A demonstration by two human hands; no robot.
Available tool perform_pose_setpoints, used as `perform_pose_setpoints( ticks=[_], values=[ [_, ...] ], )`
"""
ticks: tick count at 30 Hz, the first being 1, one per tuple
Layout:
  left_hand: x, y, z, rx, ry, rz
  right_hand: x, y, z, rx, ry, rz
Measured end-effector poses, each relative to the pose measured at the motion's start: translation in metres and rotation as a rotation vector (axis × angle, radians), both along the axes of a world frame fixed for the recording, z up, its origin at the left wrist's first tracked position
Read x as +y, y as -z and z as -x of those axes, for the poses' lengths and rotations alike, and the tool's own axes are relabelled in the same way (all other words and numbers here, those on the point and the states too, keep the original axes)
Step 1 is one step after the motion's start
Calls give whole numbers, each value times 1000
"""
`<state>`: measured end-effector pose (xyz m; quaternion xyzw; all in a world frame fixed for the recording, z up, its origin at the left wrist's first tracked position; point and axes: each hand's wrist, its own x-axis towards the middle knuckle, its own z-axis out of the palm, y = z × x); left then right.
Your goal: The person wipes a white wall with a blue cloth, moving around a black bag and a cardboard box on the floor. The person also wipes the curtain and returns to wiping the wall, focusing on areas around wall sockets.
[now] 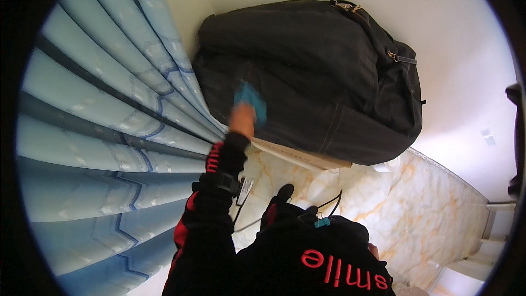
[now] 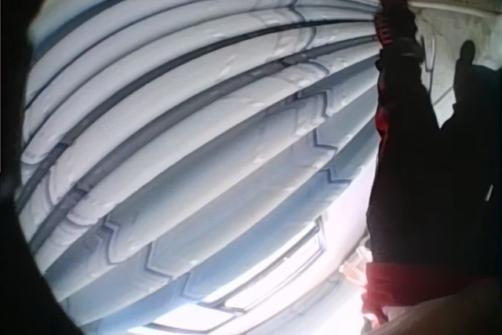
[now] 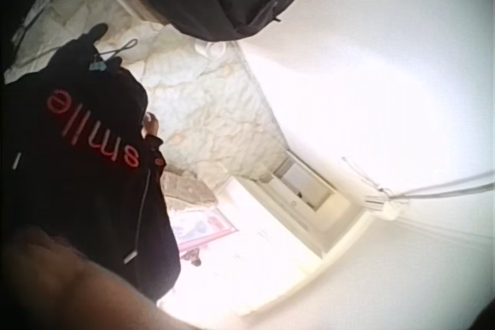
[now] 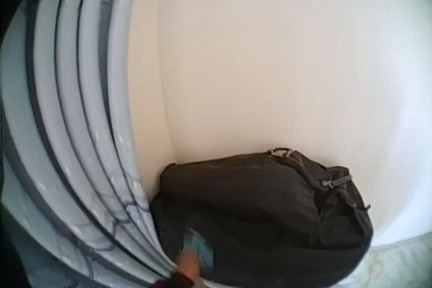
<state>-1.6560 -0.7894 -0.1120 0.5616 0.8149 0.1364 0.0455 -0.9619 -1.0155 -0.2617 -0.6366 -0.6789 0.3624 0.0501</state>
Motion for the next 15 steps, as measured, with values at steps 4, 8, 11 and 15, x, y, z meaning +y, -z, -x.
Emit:
perform_pose_setpoints(
  ticks=[4,8,11,15],
  values=[
    [-108,95,-23,-331,377,585,-3,3,13,-60,65,-5],
    [-107,57,23,-435,-16,20,-4,16,11,-126,36,141],
    [-58,-38,64,-204,115,-671,12,-6,19,-122,8,175],
    [-4,-89,65,68,49,-1055,40,-53,47,-207,34,225]
  ],
)
